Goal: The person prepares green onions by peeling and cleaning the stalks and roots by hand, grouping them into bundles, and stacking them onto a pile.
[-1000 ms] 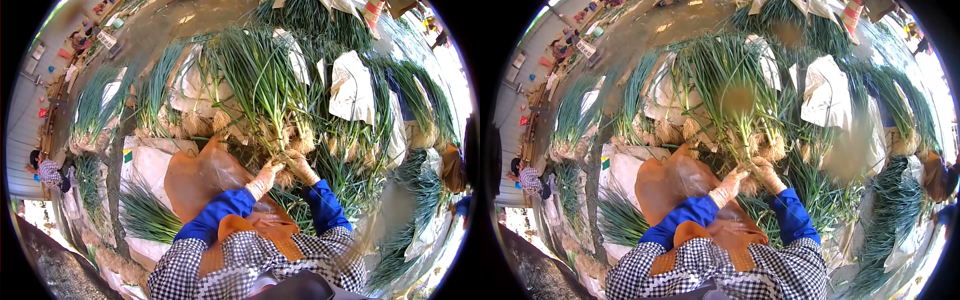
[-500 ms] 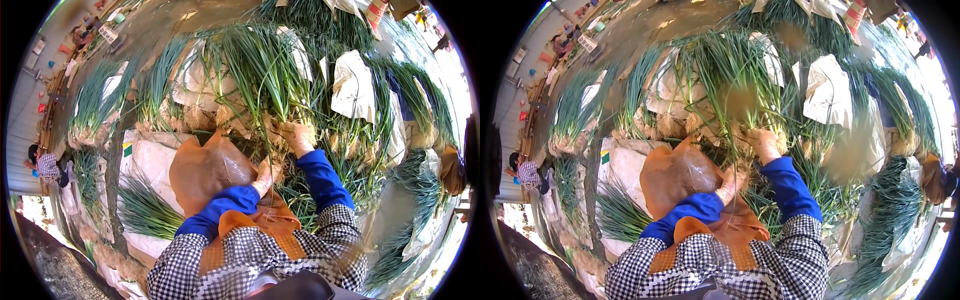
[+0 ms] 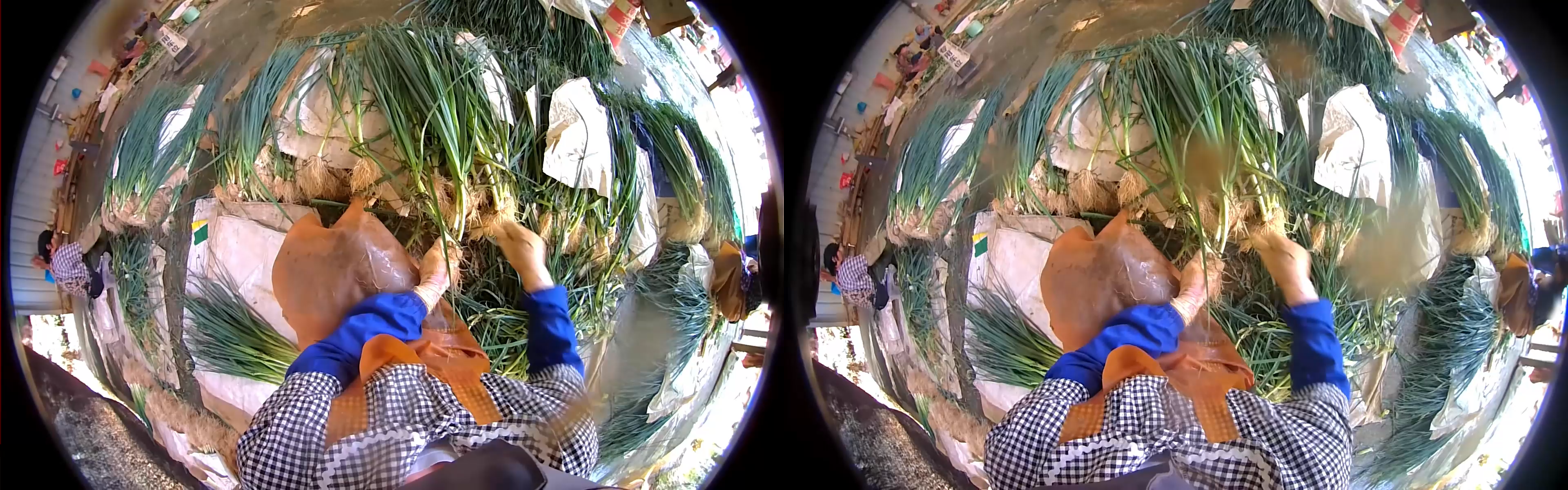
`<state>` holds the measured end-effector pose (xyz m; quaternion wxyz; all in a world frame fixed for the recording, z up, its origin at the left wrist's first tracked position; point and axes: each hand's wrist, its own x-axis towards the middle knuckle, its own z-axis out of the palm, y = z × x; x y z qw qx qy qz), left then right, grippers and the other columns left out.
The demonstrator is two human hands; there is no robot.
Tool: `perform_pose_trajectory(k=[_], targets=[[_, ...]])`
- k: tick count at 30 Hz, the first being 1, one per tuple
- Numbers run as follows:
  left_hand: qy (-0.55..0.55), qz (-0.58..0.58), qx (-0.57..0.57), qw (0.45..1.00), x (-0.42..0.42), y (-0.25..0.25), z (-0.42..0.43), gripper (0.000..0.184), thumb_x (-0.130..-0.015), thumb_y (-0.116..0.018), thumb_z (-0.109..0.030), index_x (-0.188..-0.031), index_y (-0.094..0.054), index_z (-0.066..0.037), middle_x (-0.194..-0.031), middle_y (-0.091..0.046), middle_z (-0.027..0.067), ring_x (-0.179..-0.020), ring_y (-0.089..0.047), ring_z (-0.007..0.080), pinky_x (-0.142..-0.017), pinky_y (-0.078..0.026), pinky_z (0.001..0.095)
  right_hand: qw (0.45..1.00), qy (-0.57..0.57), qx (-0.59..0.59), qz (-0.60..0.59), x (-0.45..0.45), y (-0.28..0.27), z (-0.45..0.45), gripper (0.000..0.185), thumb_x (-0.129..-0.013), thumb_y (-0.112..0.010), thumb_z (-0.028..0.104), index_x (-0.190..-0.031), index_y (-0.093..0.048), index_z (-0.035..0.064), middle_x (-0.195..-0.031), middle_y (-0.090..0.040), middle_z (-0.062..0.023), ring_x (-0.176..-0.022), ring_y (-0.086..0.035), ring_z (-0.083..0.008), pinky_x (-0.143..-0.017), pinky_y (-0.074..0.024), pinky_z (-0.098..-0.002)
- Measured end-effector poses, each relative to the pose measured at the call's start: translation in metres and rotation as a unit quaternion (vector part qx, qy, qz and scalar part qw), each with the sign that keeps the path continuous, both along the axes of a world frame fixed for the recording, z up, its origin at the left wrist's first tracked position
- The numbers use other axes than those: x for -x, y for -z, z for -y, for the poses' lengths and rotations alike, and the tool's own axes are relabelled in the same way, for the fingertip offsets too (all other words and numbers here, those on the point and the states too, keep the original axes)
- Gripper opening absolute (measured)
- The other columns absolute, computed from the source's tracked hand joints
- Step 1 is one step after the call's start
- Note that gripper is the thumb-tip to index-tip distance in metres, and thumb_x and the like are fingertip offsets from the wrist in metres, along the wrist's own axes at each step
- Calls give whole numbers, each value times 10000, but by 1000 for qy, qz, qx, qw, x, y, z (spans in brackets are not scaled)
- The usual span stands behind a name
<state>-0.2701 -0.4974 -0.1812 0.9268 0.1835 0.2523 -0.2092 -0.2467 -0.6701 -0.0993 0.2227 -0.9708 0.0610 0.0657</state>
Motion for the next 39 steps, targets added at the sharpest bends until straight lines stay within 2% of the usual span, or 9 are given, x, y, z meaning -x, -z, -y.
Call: perform_pose_trajectory(k=[3,5,12,16,19,23,25,30,39], targets=[[113,140,-345,921,1,-6,-5,96,-877,-466,-163,-913,-519,-91,-676,-534,52,-604,-536,185,-559,-455,278,990,-123,-25,66,-72,1,-86,514,-748,-604,532,-966,-590,68,-889,-632,-146,-815,-612,-312,-690,-481,-379],[235,242,-752,566,6,-12,-9,194,-856,-505,-187,-1024,-508,-89,-781,-602,113,-691,-576,265,-632,-470,347,964,-199,122,-129,-98,-14,-119,658,-757,-537,606,-1168,-539,94,-1063,-609,-148,-950,-598,-285,-820,-472,-358],[98,190,-329,920,5,71,-1,170,-898,-450,-189,-961,-543,-61,-830,-565,38,-756,-535,177,-675,-442,262,971,-101,-133,169,-71,42,-91,329,-832,-568,403,-690,-599,108,-621,-574,-106,-584,-556,-299,-533,-442,-361],[275,274,-653,651,11,-7,-8,218,-907,-422,-136,-1052,-549,-35,-883,-577,42,-742,-535,143,-664,-442,247,953,-149,118,236,-41,39,-73,376,-858,-503,363,-564,-550,134,-517,-541,-88,-453,-539,-290,-427,-417,-390],[85,106,-113,984,5,76,-9,271,-887,-400,-56,-1137,-500,-25,-879,-607,76,-772,-558,195,-656,-460,307,966,-193,-3,170,3,37,-41,401,-853,-520,359,-564,-542,81,-547,-534,-131,-484,-524,-294,-444,-401,-392],[90,91,-26,991,2,66,-19,291,-911,-317,-71,-1151,-471,-12,-778,-518,45,-633,-489,128,-514,-413,233,912,160,-373,-59,60,32,67,300,-828,-626,261,-587,-568,92,-508,-494,-19,-469,-471,-118,-456,-402,-308],[78,51,-13,996,-1,70,-11,263,-898,-353,-106,-1107,-487,-17,-751,-515,41,-620,-482,141,-504,-404,249,955,-73,281,-66,62,37,117,230,-806,-614,284,-703,-600,78,-665,-623,-90,-595,-588,-293,-552,-472,-356],[260,330,-681,600,-3,107,0,254,-832,-427,-108,-1053,-499,-7,-798,-572,64,-821,-541,193,-668,-455,285,962,-92,-165,196,-26,-4,-42,266,-757,-650,278,-936,-620,84,-772,-651,-75,-704,-630,-266,-603,-500,-357],[265,317,-726,549,2,-10,-20,301,-860,-426,-245,-1096,-532,-90,-926,-621,154,-908,-585,282,-756,-470,357,918,-346,133,142,-78,20,-98,200,-786,-519,280,-681,-613,138,-609,-587,-98,-559,-575,-313,-485,-436,-407]])
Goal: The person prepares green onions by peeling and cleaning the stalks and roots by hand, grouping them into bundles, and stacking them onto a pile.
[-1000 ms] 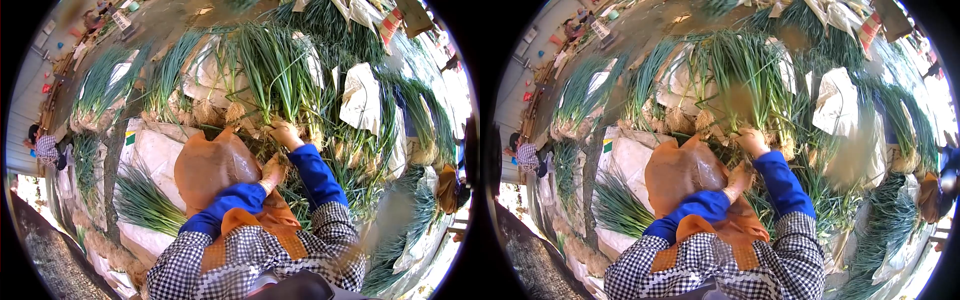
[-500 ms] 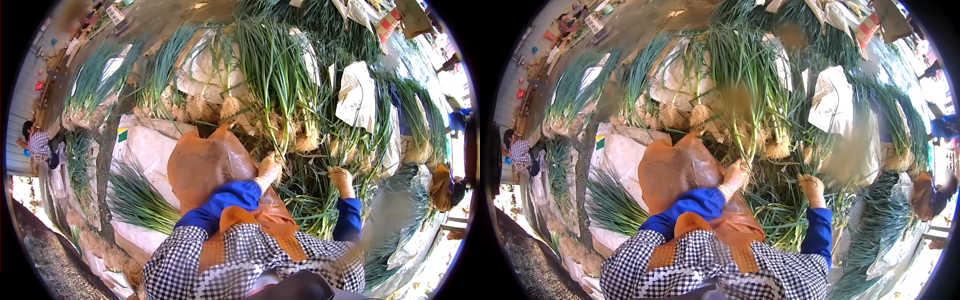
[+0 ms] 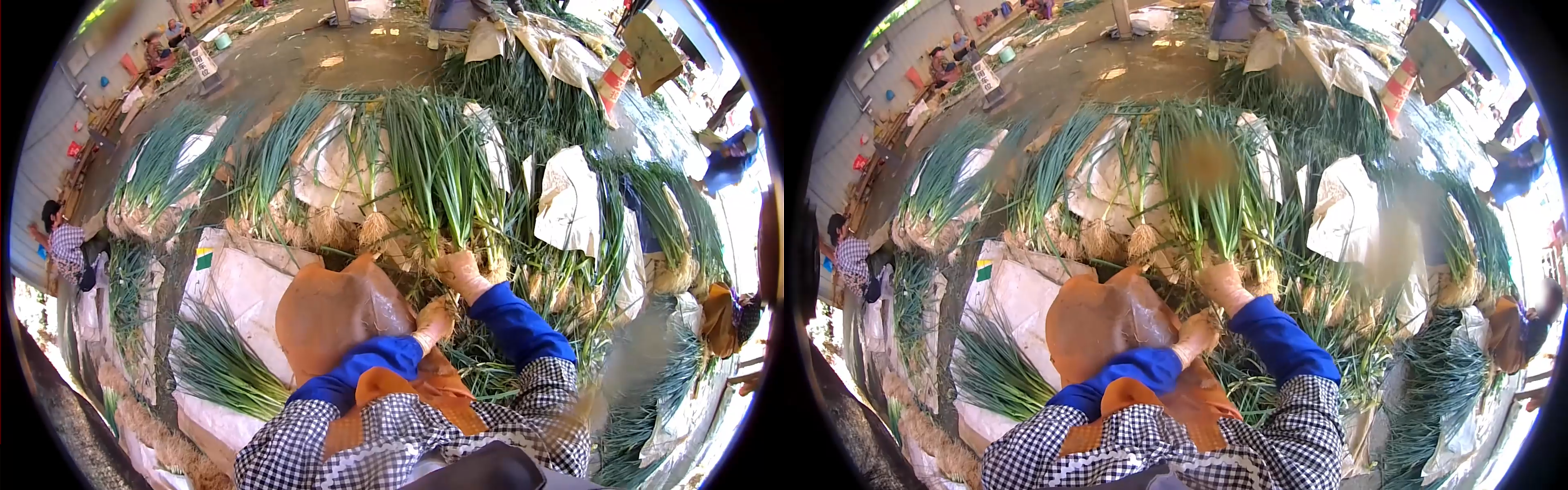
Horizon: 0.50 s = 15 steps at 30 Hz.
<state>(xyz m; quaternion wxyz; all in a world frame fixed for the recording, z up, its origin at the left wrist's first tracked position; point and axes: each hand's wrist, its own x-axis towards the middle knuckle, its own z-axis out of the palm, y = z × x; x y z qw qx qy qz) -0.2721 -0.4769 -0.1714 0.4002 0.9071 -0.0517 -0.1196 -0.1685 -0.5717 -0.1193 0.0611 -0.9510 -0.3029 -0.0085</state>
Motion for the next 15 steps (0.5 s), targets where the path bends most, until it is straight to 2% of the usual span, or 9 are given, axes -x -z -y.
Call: perform_pose_trajectory(k=[2,3,4,6,8,10,11,12,15], targets=[[39,-45,-11,998,1,-17,-3,290,-874,-393,-216,-1072,-552,-75,-986,-619,144,-958,-576,231,-755,-471,327,999,-34,29,-7,22,6,19,177,-823,-518,274,-735,-628,168,-604,-577,-62,-516,-556,-266,-453,-415,-381],[-27,-45,88,995,-2,17,1,269,-843,-453,-217,-1050,-568,-90,-929,-625,133,-890,-584,252,-750,-464,339,994,-60,93,-21,40,-8,24,144,-821,-534,241,-754,-635,163,-591,-567,-48,-497,-544,-245,-439,-408,-365],[-87,-35,189,977,-4,51,6,255,-812,-512,-218,-1029,-583,-105,-871,-632,122,-822,-591,273,-746,-456,351,991,-114,38,-62,57,-15,41,118,-813,-560,208,-750,-639,146,-566,-546,-42,-470,-529,-220,-424,-397,-347],[-70,-46,146,986,-3,26,-3,255,-850,-465,-195,-1053,-558,-73,-858,-624,111,-776,-588,235,-699,-468,317,953,-32,-256,-156,104,-38,73,185,-815,-578,214,-666,-603,108,-591,-572,-90,-568,-595,-249,-493,-457,-356],[-62,-92,148,983,-2,0,-7,258,-888,-417,-172,-1077,-532,-41,-845,-617,100,-731,-586,197,-652,-480,284,923,197,-255,-209,137,-24,115,221,-790,-602,279,-637,-583,120,-573,-550,-89,-562,-583,-256,-500,-456,-360],[-114,-187,283,934,0,-10,-3,255,-897,-417,-158,-1085,-517,-18,-830,-614,87,-719,-583,190,-663,-484,285,946,247,-23,-210,160,24,180,261,-758,-626,355,-663,-592,114,-597,-571,-92,-578,-590,-251,-523,-462,-351],[-156,-240,365,886,3,-12,0,253,-886,-441,-155,-1080,-515,-11,-822,-615,81,-729,-580,202,-697,-483,304,957,186,147,-167,159,32,189,276,-739,-634,381,-707,-601,108,-619,-591,-85,-584,-589,-243,-540,-462,-343],[-156,-216,368,891,-1,-8,3,237,-891,-438,-159,-1058,-527,-15,-836,-614,81,-752,-572,200,-718,-472,306,962,239,14,-134,149,21,165,301,-760,-625,401,-749,-609,101,-632,-605,-79,-600,-596,-245,-551,-460,-333],[-164,-146,367,904,-1,19,7,212,-907,-429,-172,-990,-561,-28,-878,-610,80,-822,-546,192,-781,-440,313,781,360,-392,-329,105,-7,89,377,-750,-643,467,-730,-595,94,-625,-597,-95,-592,-592,-261,-556,-461,-327]])
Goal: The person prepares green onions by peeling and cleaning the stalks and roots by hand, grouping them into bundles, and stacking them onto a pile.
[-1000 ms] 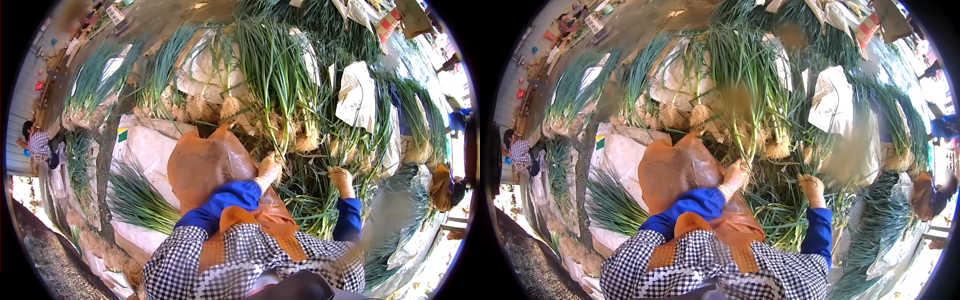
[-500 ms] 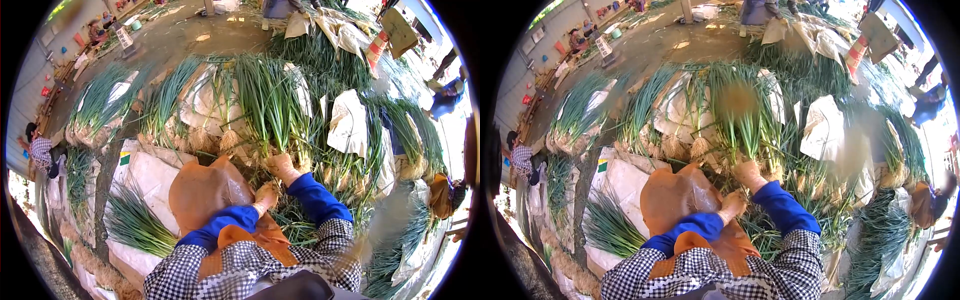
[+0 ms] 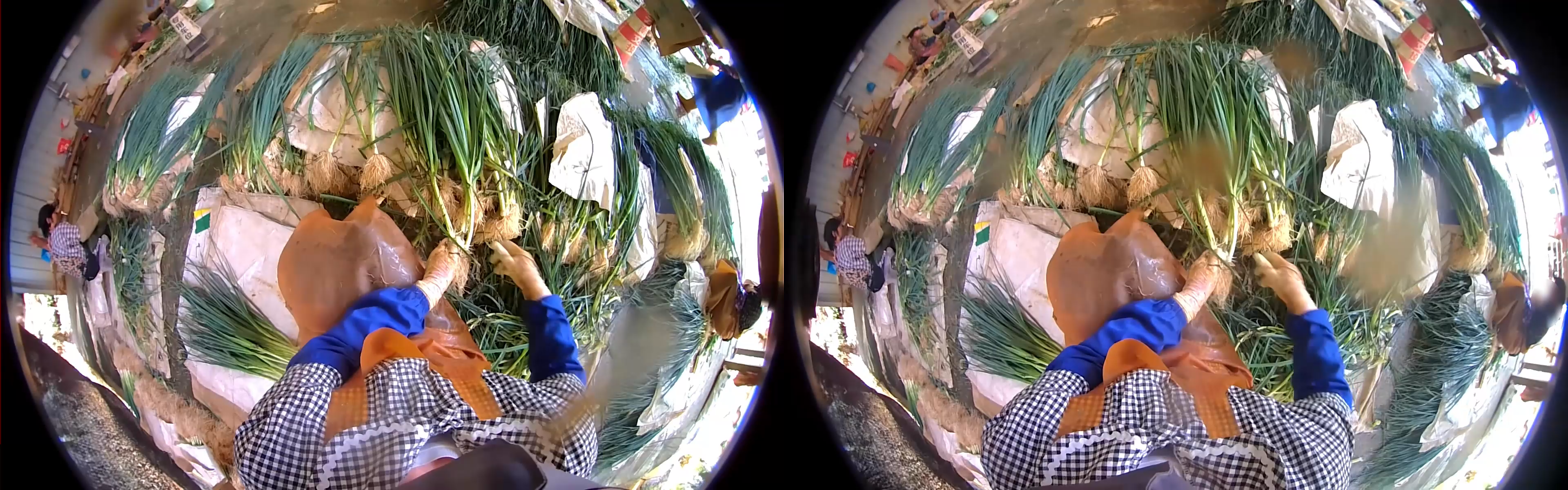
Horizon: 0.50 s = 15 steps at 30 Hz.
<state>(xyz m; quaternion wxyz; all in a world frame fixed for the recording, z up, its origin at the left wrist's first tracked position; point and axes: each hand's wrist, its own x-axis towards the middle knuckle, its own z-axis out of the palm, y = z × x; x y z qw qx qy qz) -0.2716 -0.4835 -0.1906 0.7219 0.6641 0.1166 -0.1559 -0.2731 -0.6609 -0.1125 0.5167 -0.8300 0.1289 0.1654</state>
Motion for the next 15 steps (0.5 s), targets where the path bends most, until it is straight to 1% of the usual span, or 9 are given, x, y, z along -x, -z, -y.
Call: perform_pose_trajectory(k=[1,3,4,6,7,9,12,13,15], targets=[[-11,27,-6,1000,-7,14,1,213,-913,-426,-177,-968,-573,-32,-892,-608,80,-845,-538,189,-802,-430,315,995,43,-90,1,-11,9,-19,410,-742,-648,494,-718,-586,89,-619,-592,-103,-584,-589,-263,-551,-459,-329],[0,19,-2,1000,-20,121,14,294,-908,-418,-258,-1035,-532,-19,-867,-595,88,-805,-554,240,-727,-445,346,936,-104,251,224,-22,8,-46,434,-713,-667,505,-689,-569,84,-597,-578,-112,-537,-565,-253,-507,-443,-336],[-90,-107,252,958,-19,103,11,258,-922,-381,-234,-1042,-508,-44,-841,-556,71,-769,-532,211,-725,-443,335,906,-121,300,273,-29,9,-54,464,-678,-679,538,-682,-572,87,-583,-571,-114,-534,-569,-259,-490,-443,-346],[76,-72,764,637,-22,193,13,288,-897,-359,-156,-1110,-497,-20,-874,-577,124,-772,-556,234,-707,-471,359,934,-64,215,280,-51,2,-70,490,-698,-641,564,-657,-549,85,-556,-557,-91,-532,-568,-268,-507,-449,-367],[75,-71,764,637,-20,177,10,288,-897,-359,-156,-1110,-497,-20,-874,-577,124,-772,-556,234,-707,-471,359,931,-68,238,270,-69,0,-77,436,-721,-643,515,-752,-576,85,-577,-575,-79,-533,-566,-219,-507,-450,-337],[59,-38,652,755,-10,115,-3,306,-920,-342,-144,-1193,-449,-58,-1019,-568,126,-885,-567,240,-779,-475,409,922,-77,285,249,-107,-3,-90,373,-767,-647,417,-940,-629,87,-618,-610,-54,-534,-561,-120,-506,-453,-277],[-134,-154,633,747,-6,48,4,376,-875,-338,13,-1246,-397,-10,-1097,-543,144,-936,-559,255,-767,-494,398,995,-27,-6,91,-170,68,-98,342,-828,-579,407,-933,-607,83,-735,-633,-73,-654,-587,-181,-625,-447,-308],[-164,-81,490,852,-5,44,10,328,-903,-347,-80,-1188,-491,-6,-1099,-566,158,-912,-577,263,-853,-460,382,859,-155,242,423,-175,69,-89,301,-845,-561,382,-885,-606,87,-726,-624,-77,-643,-572,-246,-608,-441,-335],[-173,-145,444,867,-6,10,0,363,-897,-339,-54,-1240,-434,12,-1132,-550,168,-960,-569,262,-891,-452,370,938,-114,261,197,-171,42,-99,271,-823,-544,388,-912,-643,153,-812,-627,-155,-777,-602,-275,-705,-468,-369]])
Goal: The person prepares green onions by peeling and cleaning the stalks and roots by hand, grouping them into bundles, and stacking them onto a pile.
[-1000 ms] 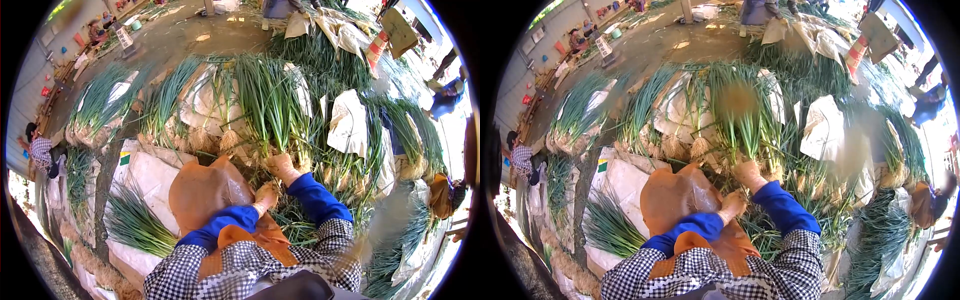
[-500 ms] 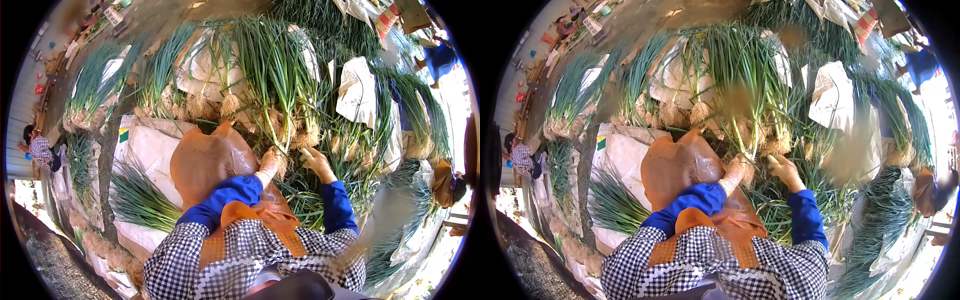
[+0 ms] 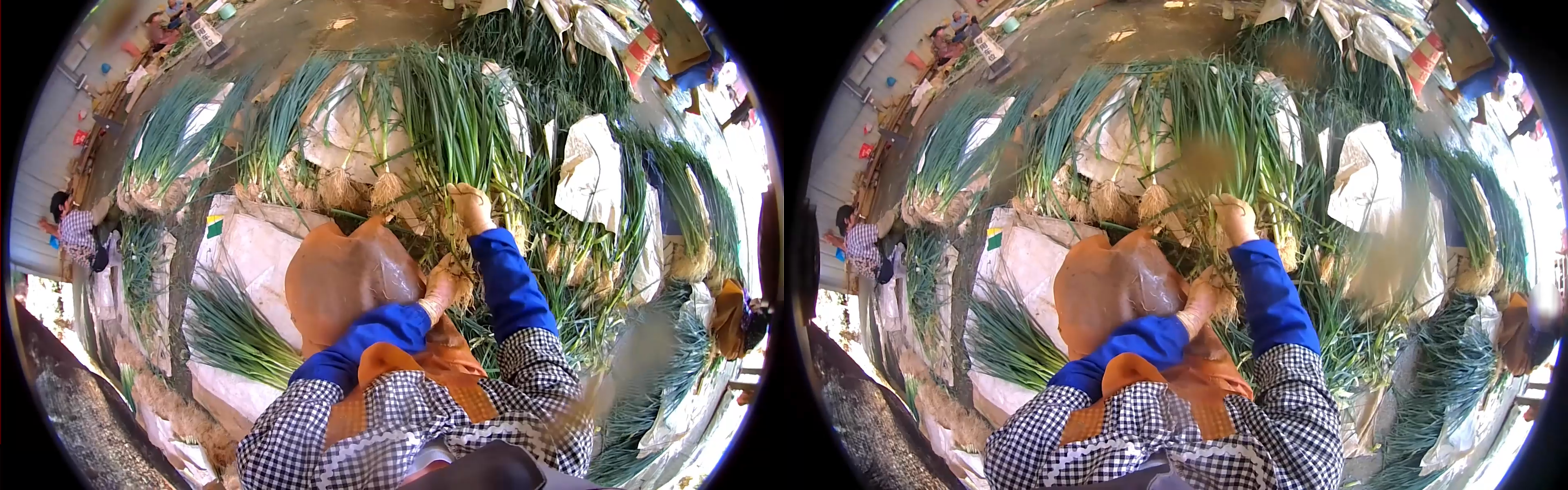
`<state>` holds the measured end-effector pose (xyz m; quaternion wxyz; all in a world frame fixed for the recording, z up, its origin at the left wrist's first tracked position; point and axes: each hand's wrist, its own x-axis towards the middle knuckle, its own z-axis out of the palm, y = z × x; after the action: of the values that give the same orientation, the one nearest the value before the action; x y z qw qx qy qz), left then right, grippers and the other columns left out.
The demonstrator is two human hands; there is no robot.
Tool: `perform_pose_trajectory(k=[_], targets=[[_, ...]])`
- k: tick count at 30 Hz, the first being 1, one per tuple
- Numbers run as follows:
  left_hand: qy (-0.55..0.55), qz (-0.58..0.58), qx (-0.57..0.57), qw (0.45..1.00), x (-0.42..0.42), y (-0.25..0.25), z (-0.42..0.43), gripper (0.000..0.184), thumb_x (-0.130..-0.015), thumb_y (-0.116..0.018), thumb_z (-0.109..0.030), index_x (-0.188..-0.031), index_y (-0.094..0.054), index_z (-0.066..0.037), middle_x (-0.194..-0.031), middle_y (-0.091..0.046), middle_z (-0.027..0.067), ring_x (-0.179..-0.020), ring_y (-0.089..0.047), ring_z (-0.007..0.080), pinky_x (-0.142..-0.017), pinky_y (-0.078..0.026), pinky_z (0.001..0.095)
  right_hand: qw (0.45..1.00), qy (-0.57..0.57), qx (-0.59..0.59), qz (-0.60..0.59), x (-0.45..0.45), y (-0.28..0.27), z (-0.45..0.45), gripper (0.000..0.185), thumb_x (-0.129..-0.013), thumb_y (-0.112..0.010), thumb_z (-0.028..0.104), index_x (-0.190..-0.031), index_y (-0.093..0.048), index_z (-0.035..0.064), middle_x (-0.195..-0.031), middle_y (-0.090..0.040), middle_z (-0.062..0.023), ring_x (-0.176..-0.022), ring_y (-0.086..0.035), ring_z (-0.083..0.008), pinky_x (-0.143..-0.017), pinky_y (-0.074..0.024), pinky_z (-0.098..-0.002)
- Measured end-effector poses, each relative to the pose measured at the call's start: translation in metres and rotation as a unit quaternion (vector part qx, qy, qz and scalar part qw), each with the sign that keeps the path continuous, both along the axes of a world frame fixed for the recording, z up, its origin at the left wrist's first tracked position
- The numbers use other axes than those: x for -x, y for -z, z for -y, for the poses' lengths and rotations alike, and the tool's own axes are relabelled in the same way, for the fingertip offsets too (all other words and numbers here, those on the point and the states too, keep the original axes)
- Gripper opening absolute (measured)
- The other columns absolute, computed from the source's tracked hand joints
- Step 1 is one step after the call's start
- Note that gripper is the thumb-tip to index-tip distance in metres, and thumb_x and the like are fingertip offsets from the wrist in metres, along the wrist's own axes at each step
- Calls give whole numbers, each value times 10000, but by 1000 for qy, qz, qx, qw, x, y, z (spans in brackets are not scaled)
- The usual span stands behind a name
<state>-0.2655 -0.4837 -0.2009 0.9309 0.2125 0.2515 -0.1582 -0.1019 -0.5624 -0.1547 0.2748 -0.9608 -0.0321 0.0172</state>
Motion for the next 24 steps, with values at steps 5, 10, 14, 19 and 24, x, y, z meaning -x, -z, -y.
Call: perform_pose_trajectory(k=[5,10,14,19,24], targets=[[24,110,11,994,0,69,-9,305,-890,-357,-23,-1178,-457,0,-969,-578,121,-808,-584,205,-704,-513,310,959,-83,-231,-142,86,-68,18,339,-891,-468,310,-770,-597,21,-678,-623,-101,-654,-608,-215,-609,-467,-334],[72,142,-375,913,-6,47,-9,191,-887,-433,-27,-1060,-510,-5,-889,-585,89,-768,-571,190,-685,-519,315,824,-71,-471,-307,193,-111,133,327,-896,-498,224,-615,-495,59,-486,-437,11,-438,-505,-115,-425,-372,-243],[31,51,-189,980,-7,58,-6,158,-875,-494,-57,-1002,-565,4,-911,-602,71,-762,-583,160,-690,-507,248,849,87,-331,-404,212,-41,185,265,-898,-483,261,-727,-548,68,-598,-524,-20,-545,-574,-149,-490,-428,-265],[97,21,-114,988,-7,3,-16,223,-870,-506,-159,-1032,-598,-36,-895,-636,55,-765,-592,164,-717,-493,263,834,119,-453,-292,158,-9,106,306,-912,-477,324,-1028,-612,74,-844,-620,-22,-669,-563,-117,-591,-455,-243],[168,-22,-93,981,-9,-3,-34,116,-820,-566,-116,-902,-609,-46,-842,-614,43,-788,-569,149,-723,-475,247,822,127,-532,-157,109,-1,31,197,-861,-592,274,-859,-635,82,-697,-550,52,-511,-469,-74,-411,-373,-195]])
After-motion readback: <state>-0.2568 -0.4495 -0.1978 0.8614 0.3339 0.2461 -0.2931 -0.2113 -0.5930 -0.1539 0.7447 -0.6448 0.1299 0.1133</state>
